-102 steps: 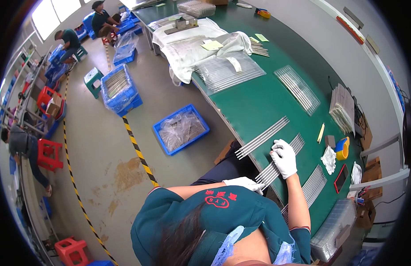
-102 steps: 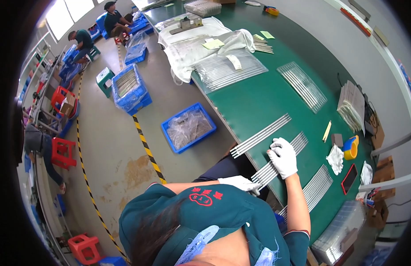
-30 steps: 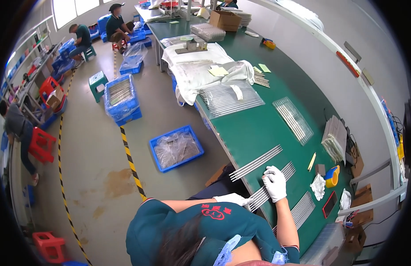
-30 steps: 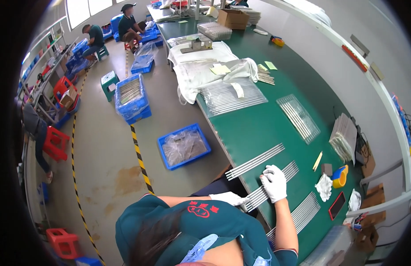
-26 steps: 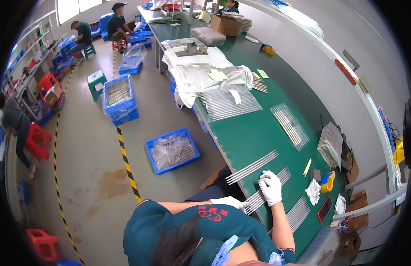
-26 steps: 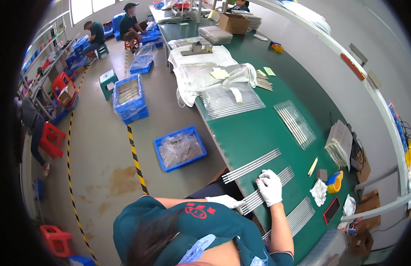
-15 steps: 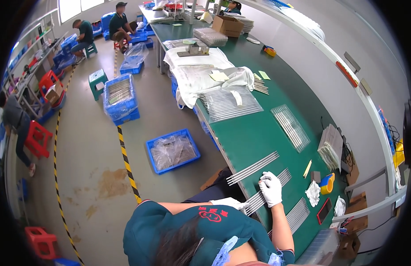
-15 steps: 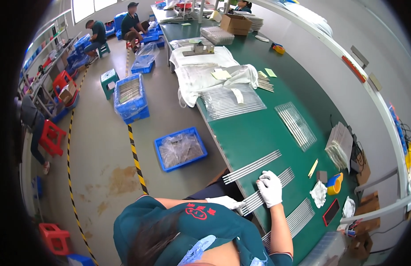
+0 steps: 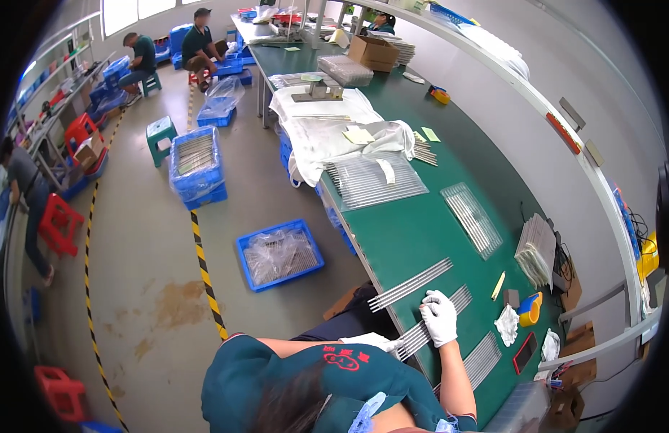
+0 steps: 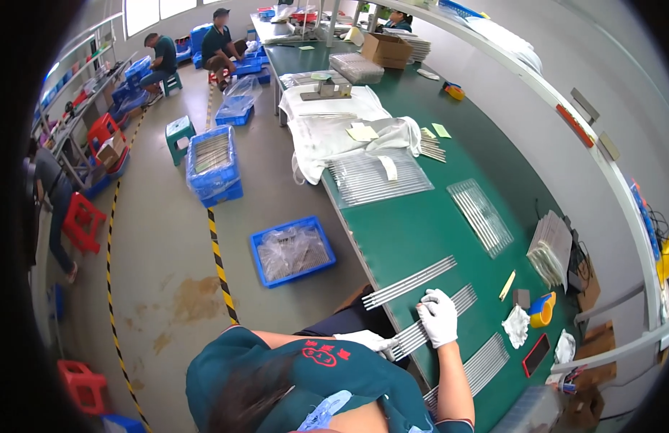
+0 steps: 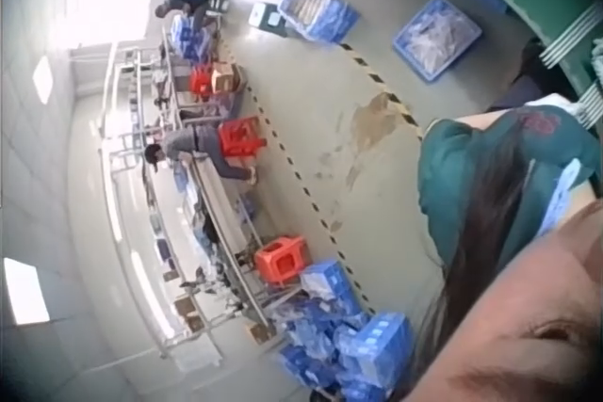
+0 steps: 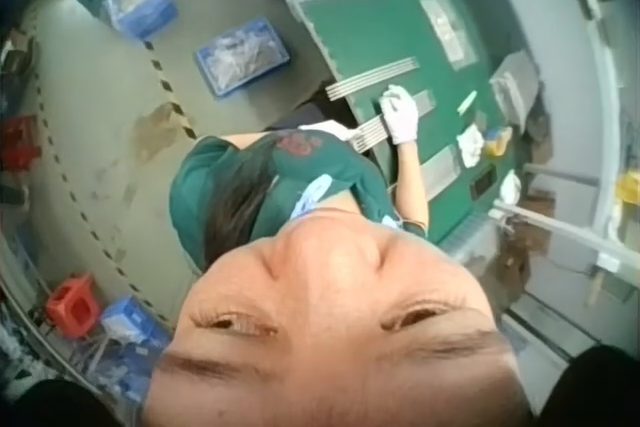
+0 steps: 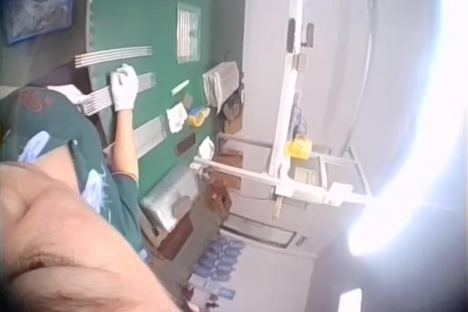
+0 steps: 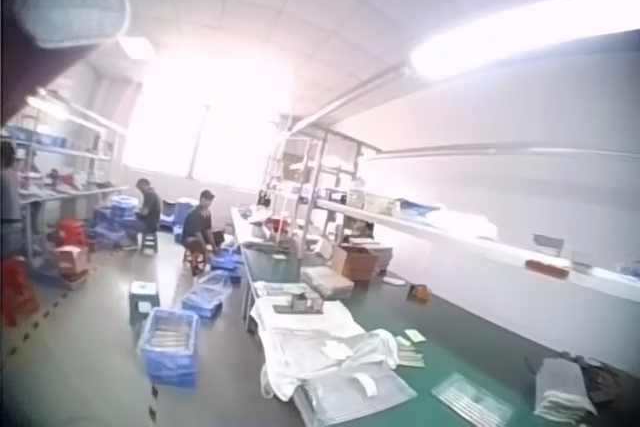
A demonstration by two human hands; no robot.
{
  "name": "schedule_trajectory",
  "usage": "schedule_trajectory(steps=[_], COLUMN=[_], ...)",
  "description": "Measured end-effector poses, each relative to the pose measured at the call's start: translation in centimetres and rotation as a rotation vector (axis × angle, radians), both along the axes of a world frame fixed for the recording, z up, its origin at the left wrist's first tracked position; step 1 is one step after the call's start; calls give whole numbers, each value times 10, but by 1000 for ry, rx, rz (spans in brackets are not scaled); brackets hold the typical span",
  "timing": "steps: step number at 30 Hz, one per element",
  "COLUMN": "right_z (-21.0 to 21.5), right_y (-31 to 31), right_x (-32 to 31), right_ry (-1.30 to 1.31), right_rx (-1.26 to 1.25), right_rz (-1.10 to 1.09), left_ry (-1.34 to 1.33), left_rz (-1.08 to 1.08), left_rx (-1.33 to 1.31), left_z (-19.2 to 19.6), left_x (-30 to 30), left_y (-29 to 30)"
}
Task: Sorting and aligning thin metal rods on a manufacturing workbench.
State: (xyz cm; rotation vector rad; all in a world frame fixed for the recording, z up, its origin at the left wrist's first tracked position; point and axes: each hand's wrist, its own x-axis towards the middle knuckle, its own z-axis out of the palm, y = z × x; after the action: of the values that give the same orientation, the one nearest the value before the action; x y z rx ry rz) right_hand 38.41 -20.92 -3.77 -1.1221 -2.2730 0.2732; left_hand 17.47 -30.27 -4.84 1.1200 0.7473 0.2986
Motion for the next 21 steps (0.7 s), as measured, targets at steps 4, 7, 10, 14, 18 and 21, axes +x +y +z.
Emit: schedule_trajectory(steps=[4,7,10,14,18,21], right_z=[4,3,1,0,2,0], right_y=[0,0,3,1,1,2], right_x=[-3,-1,0,0,1,1], right_ry=[6,-5,-15,-3,-10,-28], right_rx=[-10,-12,-35,-36,-18,-4], right_rz=[0,4,18,-46,1,18], left_ry=[-20,4,4,1,-36,-52], left_rz=[-13,2,0,-16,37,81], left_rx=[28,-36,-47,0,-40,-77], left_z=[-15,1,4,-3,4,-1], left_x=[6,-1,-1,1,1,1], left_y=[2,2,8,7,1,-1])
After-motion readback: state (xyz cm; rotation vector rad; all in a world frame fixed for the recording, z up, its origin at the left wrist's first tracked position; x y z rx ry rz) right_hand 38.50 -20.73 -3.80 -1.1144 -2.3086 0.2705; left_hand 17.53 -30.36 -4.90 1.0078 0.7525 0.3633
